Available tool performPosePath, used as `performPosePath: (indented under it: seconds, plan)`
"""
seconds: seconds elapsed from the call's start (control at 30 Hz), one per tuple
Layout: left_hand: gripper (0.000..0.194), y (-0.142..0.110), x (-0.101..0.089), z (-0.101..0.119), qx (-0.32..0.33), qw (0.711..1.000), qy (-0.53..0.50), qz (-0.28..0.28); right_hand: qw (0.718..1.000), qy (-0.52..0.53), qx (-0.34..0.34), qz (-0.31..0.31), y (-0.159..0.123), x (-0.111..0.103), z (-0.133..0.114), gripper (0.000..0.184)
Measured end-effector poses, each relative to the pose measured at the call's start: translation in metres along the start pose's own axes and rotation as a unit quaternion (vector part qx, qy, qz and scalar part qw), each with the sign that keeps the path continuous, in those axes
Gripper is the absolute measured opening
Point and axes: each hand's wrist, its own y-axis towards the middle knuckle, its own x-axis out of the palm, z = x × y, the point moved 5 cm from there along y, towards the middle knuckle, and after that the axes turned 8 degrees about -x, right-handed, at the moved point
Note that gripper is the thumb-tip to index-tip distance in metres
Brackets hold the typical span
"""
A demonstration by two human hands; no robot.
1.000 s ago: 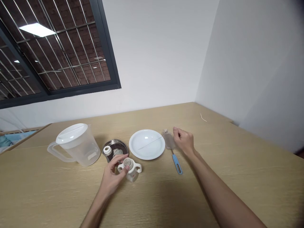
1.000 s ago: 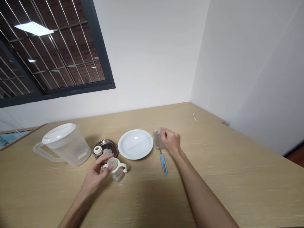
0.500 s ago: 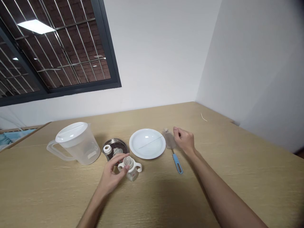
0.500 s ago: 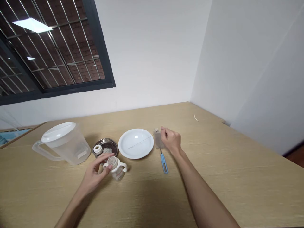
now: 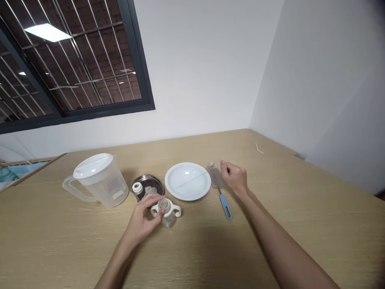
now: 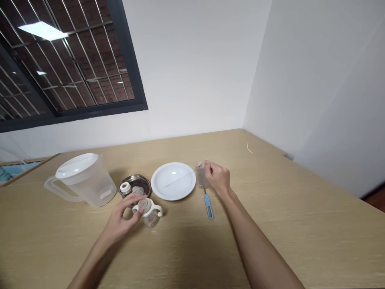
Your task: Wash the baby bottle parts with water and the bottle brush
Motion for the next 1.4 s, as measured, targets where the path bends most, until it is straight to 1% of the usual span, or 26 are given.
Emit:
performPosePath:
  seconds: [0.13, 0.33, 0.47, 0.6, 0.67, 0.77, 0.83, 0.9, 0.97, 1.07, 1.13, 1.2, 1.23, 1.3, 1.4]
  plan:
    - [0.028, -0.002, 0.001, -0.002, 0.005, 1.0, 0.005, 0.004, 1.0, -0.001, -0.001, 0.002, 0.0, -0.001, -0.001, 0.05]
    - [0.033, -0.003, 0.004, -0.013, -0.049, 0.998, -0.043, 0.004, 1.0, -0.001, -0.004, 0.004, 0.001, -0.001, -0.001, 0.05]
    - [0.038, -0.005, 0.005, -0.013, -0.061, 0.997, -0.044, 0.008, 1.0, 0.001, -0.007, 0.001, 0.001, 0.0, -0.002, 0.051]
    - [0.05, -0.007, 0.001, -0.02, -0.073, 0.996, -0.054, 0.021, 1.0, 0.003, -0.01, -0.001, 0.0, 0.0, -0.003, 0.051]
    - [0.047, -0.007, -0.008, -0.024, -0.07, 0.994, -0.065, 0.046, 1.0, 0.002, -0.011, 0.0, 0.0, 0.0, -0.002, 0.052]
    - [0.032, -0.002, -0.031, -0.025, -0.046, 0.987, -0.075, 0.132, 1.0, -0.001, -0.013, 0.001, 0.001, 0.0, -0.002, 0.051]
    - [0.031, 0.004, -0.048, -0.021, -0.029, 0.979, -0.072, 0.186, 1.0, -0.002, -0.016, 0.001, 0.001, 0.0, -0.002, 0.051]
    - [0.036, 0.014, -0.06, -0.016, -0.028, 0.977, -0.045, 0.206, 1.0, -0.003, -0.019, 0.001, 0.001, 0.0, -0.002, 0.051]
    - [0.042, 0.028, -0.068, -0.013, -0.039, 0.978, 0.013, 0.204, 1.0, -0.004, -0.022, 0.003, 0.002, 0.001, -0.003, 0.051]
    - [0.046, 0.054, -0.075, -0.014, -0.046, 0.974, 0.128, 0.182, 1.0, -0.004, -0.028, 0.01, 0.002, 0.001, -0.003, 0.051]
    - [0.041, 0.069, -0.076, -0.02, -0.032, 0.972, 0.18, 0.149, 0.999, -0.005, -0.035, 0.016, 0.002, 0.0, -0.003, 0.051]
    - [0.03, 0.08, -0.076, -0.028, 0.007, 0.972, 0.202, 0.12, 0.999, -0.008, -0.044, 0.02, 0.002, 0.0, -0.003, 0.05]
    - [0.025, 0.083, -0.076, -0.032, 0.031, 0.971, 0.21, 0.111, 0.999, -0.009, -0.048, 0.02, 0.002, -0.001, -0.003, 0.05]
    - [0.024, 0.085, -0.075, -0.043, 0.064, 0.966, 0.229, 0.097, 0.998, -0.01, -0.053, 0.025, 0.002, -0.001, -0.003, 0.05]
    - [0.031, 0.082, -0.071, -0.059, 0.066, 0.962, 0.259, 0.06, 0.998, -0.007, -0.062, 0.027, 0.001, 0.0, -0.004, 0.051]
